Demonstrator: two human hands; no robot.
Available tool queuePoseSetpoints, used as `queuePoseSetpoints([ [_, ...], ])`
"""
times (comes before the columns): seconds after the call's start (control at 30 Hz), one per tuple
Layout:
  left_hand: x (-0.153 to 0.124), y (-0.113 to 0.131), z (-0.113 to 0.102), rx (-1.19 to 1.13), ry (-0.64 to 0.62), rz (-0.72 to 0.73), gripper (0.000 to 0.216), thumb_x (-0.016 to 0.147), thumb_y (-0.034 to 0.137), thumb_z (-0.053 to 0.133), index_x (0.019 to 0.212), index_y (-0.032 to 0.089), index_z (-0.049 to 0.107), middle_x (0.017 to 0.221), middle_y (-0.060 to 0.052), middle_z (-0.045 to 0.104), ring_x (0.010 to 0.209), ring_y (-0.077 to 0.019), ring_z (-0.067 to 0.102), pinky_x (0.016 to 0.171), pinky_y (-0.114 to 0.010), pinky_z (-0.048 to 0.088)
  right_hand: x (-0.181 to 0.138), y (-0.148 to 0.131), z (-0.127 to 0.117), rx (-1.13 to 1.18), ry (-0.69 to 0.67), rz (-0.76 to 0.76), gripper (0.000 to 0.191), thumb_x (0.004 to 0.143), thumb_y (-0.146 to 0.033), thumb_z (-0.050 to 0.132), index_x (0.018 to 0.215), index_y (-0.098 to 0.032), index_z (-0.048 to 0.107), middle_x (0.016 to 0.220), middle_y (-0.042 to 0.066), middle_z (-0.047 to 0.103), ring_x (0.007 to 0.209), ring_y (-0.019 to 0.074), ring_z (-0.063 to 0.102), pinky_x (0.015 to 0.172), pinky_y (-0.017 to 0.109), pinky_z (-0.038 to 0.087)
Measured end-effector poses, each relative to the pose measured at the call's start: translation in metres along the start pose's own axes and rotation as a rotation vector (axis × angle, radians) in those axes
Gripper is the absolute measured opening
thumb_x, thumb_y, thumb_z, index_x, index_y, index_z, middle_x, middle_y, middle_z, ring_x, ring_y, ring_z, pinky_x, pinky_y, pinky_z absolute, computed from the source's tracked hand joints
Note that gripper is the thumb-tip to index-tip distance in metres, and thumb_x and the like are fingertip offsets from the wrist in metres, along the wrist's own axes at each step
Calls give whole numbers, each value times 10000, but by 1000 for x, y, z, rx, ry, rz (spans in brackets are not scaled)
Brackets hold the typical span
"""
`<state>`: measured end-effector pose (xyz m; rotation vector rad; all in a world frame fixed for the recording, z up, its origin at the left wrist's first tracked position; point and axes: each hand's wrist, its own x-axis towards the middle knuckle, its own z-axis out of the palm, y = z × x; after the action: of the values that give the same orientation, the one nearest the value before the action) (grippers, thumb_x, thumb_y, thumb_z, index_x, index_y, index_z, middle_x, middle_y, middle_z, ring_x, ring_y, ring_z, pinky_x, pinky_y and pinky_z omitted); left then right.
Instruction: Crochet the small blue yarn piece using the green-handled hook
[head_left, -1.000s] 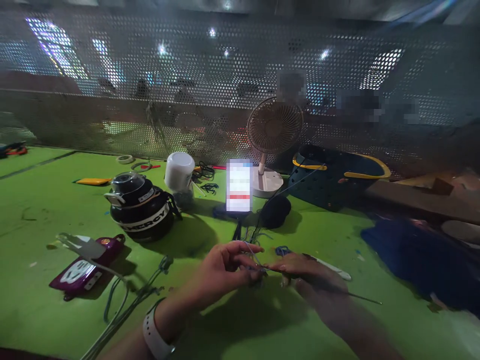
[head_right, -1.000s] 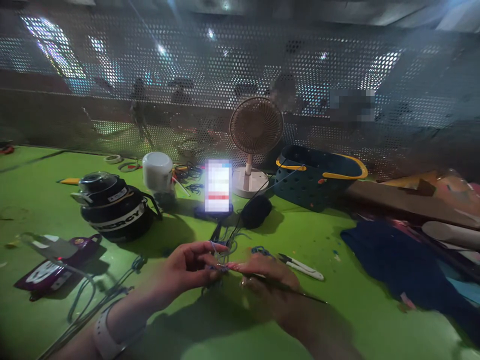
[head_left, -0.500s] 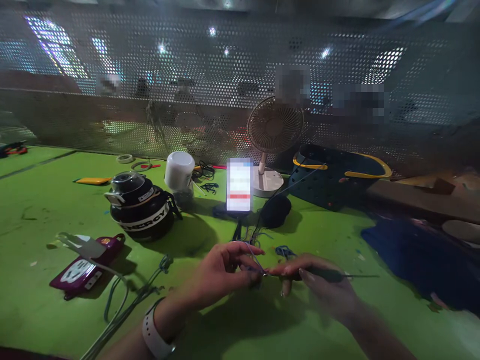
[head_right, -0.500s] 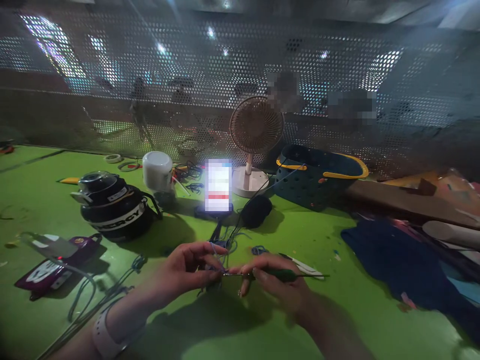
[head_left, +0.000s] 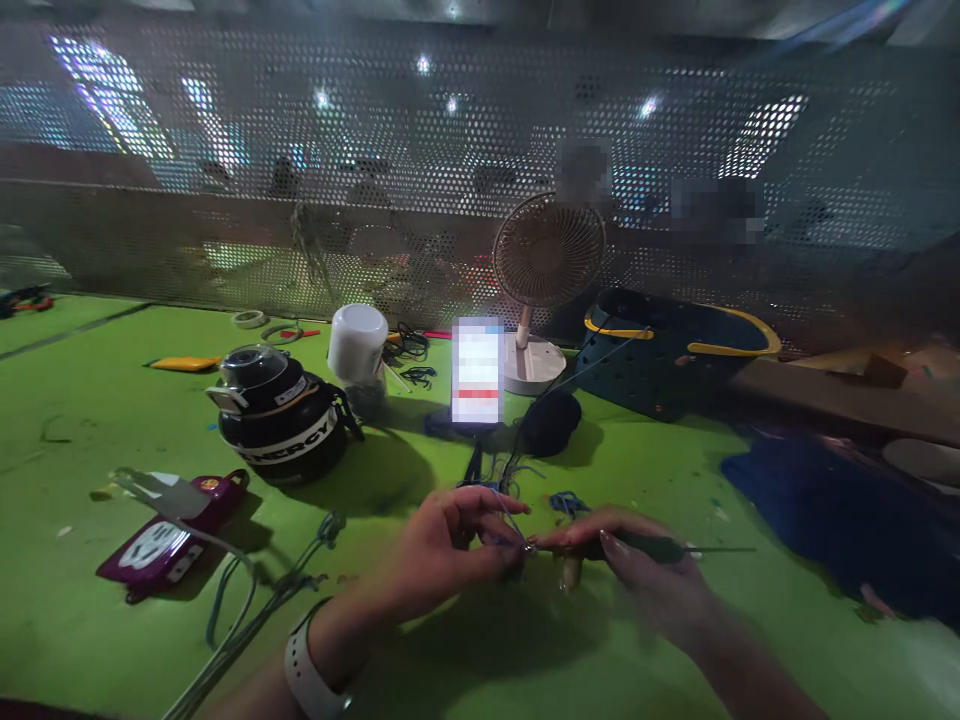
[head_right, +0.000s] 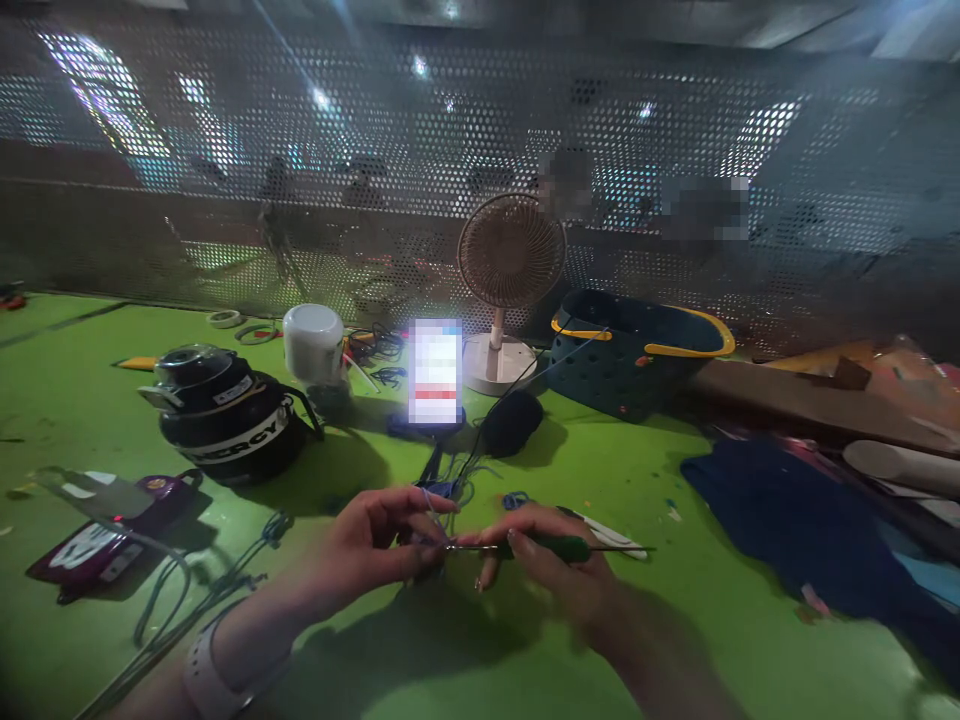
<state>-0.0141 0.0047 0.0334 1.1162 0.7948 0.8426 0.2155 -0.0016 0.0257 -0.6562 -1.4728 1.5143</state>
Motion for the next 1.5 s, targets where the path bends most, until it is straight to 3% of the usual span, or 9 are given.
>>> queuePoseSetpoints([
  [0.5,-1,2,2,37,3,1,304,739,183,775,1019,121,676,795,-60,760,681,-130,668,690,-268,501,-2,2,-4,-96,14,29,175,934,-314,592,946,-245,751,971,55,784,702,141,719,730,309,564],
  [0.83,1,3,2,75,12,8,296,744,169,758,1020,112,669,771,-55,758,656,-123,660,661,-260,501,4,-3,6,9,40,9,170,909,-339,627,914,-243,767,932,65,790,648,143,716,658,294,581],
  [1.13,0,1,1,55,-7,15,295,738,167,765,1011,113,670,783,-52,765,661,-109,665,659,-236,506,2,-1,4,5,37,10,169,915,-348,618,929,-256,758,940,39,787,674,132,722,706,281,575],
  [1.33,2,-1,0,35,3,20,288,737,149,767,1008,122,674,784,-40,765,665,-92,659,665,-217,499,2,-2,4,-39,40,4,177,924,-347,605,933,-261,760,824,27,782,684,128,712,713,266,559],
  [1.5,2,-2,1,36,3,18,281,743,149,762,1012,128,680,782,-39,767,639,-83,645,632,-203,487,3,-1,2,-22,16,13,163,926,-334,606,938,-274,757,900,24,790,680,108,712,721,250,556],
])
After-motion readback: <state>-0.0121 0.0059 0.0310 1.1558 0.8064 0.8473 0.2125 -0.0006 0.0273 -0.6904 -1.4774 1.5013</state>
